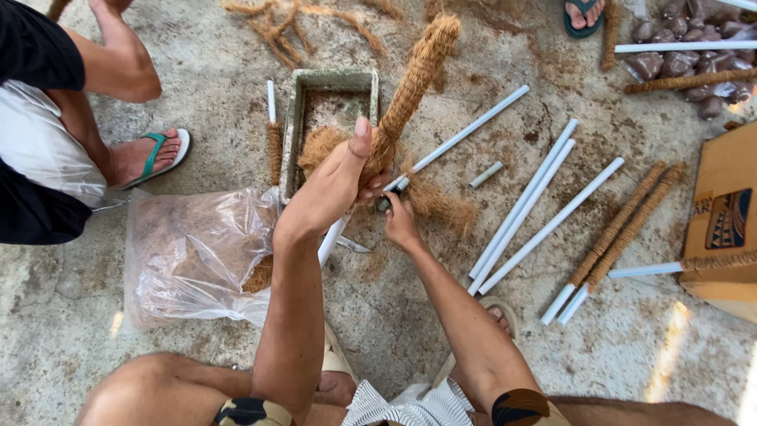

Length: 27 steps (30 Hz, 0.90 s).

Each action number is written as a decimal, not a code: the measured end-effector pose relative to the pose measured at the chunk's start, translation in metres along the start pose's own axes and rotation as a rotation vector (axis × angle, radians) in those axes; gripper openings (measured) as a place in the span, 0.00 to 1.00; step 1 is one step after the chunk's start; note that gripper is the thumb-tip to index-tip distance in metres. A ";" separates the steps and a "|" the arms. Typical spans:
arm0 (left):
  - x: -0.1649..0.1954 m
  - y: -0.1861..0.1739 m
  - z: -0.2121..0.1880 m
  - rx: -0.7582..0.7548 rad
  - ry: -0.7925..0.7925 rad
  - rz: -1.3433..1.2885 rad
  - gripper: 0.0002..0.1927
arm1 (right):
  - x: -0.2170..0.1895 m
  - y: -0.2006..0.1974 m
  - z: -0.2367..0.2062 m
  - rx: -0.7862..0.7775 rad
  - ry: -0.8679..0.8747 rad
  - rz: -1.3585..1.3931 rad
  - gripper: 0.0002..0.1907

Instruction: The person sits on the floor and assembles a broom by wrapping coconut coir around a white PVC pipe. They use a small metal tube to compress the fibers and a knife to trim the ends. The person also applies glue to the pipe and secures the coir with wire.

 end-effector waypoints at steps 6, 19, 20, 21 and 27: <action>0.004 -0.018 -0.023 0.134 -0.111 -0.084 0.35 | 0.003 0.019 0.025 -0.028 0.157 -0.117 0.23; 0.008 -0.037 -0.033 0.084 0.000 -0.064 0.37 | -0.002 -0.020 0.016 -0.022 0.337 -0.270 0.11; 0.010 -0.040 -0.035 0.087 0.014 -0.066 0.37 | -0.002 -0.034 0.010 0.001 0.377 -0.233 0.10; 0.013 -0.045 -0.035 0.083 0.032 -0.070 0.37 | -0.003 -0.049 0.005 0.032 0.411 -0.195 0.09; 0.032 -0.054 -0.044 0.078 0.137 -0.121 0.37 | -0.023 -0.159 -0.021 0.252 0.435 0.259 0.17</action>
Point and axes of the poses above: each hand's wrist, its own z-axis towards the middle knuckle, its own y-axis out of the palm, x = y × z, the point moved 5 cm from there along z, towards the middle knuckle, and after that the axes turned 1 degree about -z, right-handed, at the moved point
